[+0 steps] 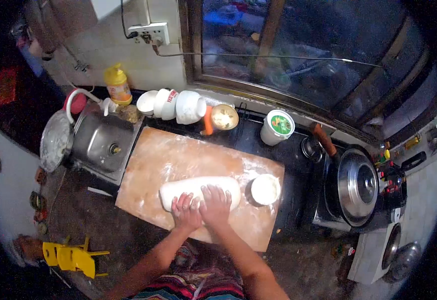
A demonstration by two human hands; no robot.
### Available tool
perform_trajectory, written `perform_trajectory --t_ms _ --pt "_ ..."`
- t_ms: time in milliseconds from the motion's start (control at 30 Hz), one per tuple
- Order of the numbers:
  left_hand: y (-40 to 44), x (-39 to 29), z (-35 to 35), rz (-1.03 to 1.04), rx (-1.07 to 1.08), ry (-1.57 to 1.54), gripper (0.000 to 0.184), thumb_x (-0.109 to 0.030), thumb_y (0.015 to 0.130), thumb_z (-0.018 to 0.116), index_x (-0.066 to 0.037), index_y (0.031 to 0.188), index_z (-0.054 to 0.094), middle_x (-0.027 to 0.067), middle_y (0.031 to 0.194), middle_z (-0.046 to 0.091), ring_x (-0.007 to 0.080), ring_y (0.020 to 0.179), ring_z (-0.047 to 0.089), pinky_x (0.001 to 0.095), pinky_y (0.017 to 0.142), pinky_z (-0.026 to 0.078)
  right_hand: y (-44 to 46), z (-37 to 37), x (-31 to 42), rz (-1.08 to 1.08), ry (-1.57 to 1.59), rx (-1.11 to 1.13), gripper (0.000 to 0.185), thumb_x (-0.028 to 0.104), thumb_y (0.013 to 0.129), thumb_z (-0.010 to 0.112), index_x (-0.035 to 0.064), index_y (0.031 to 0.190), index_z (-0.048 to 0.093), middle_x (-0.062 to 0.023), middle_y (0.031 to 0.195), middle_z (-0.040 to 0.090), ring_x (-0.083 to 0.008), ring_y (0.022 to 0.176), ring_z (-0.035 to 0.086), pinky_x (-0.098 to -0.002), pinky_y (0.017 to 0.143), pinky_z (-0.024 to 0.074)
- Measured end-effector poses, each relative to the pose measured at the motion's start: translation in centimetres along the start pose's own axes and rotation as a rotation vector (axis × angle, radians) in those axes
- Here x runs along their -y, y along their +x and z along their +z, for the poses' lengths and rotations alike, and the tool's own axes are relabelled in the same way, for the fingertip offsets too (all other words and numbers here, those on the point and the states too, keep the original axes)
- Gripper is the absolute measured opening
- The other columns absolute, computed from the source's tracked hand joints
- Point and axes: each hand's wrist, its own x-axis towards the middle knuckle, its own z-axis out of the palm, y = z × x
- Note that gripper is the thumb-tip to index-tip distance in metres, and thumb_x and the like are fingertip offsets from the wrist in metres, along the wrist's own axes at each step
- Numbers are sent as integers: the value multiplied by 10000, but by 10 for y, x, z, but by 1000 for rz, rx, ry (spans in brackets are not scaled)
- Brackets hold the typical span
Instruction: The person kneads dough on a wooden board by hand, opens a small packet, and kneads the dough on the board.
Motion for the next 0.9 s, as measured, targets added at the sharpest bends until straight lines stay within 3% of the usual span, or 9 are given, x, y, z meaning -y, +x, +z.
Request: perform_trajectory --t_ms 333,367,500,600,667,733,767,867,900 --pt "146 67 69 -105 126 -91 407 -265 799 553 -33 1131 592 178 1143 585 363 1150 508 573 1027 297 144 56 -35 196 -57 81 375 316 827 557 129 1137 655 -118 1139 632 -289 1118 554 -534 1046 306" --pt "157 73 76 -94 88 -112 381 -268 794 558 -32 1090 600 173 1104 602 356 1105 526 554 985 327 154 70 -40 123 -67 -146 321 350 828 564 125 1022 687 -107 1027 660 -297 1018 591 -529 960 358" --pt "196 90 90 -79 162 -118 329 -235 831 554 -25 1078 608 152 1056 623 322 1046 558 487 947 363 198 65 -39 49 -150 -122 264 354 837 568 116 764 655 -59 823 655 -278 842 602 -456 789 394" --pt "190 100 109 -66 141 -84 263 -255 859 528 -63 993 649 114 975 644 302 950 597 480 909 387 201 63 -34 177 -88 22 223 267 874 533 82 848 655 -115 828 635 -311 850 589 -467 796 400" --pt "204 93 65 35 496 29 313 -286 949 463 -78 837 668 135 978 688 324 967 634 478 830 465 172 47 -24 77 -70 -36 231 265 880 536 65 921 643 -146 878 626 -332 883 571 -481 821 391" --pt "220 90 39 -254 694 -108 436 -361 984 413 -56 804 667 158 1028 697 340 1010 638 493 836 480 127 21 -8 24 12 -5 262 273 882 548 50 997 624 -172 962 612 -347 938 553 -488 858 380" --pt "224 79 19 -333 691 -160 515 -416 994 380 -37 840 692 190 1033 697 346 1061 626 493 925 451 98 -1 2 8 81 59 290 282 881 560 44 1038 612 -183 1021 604 -352 977 543 -488 882 373" --pt "155 62 20 -98 503 -130 523 -421 986 384 -29 904 719 200 1014 696 347 1112 598 504 1007 390 17 -40 27 -34 126 31 297 216 850 633 74 1111 618 -135 1095 607 -305 1062 554 -469 916 359" --pt "163 43 -18 -117 859 -73 489 -416 972 414 -28 1060 698 197 1120 673 344 1165 564 519 1077 302 -4 -44 22 -57 139 81 299 209 847 636 78 1115 616 -138 1096 605 -308 1063 551 -465 910 362"
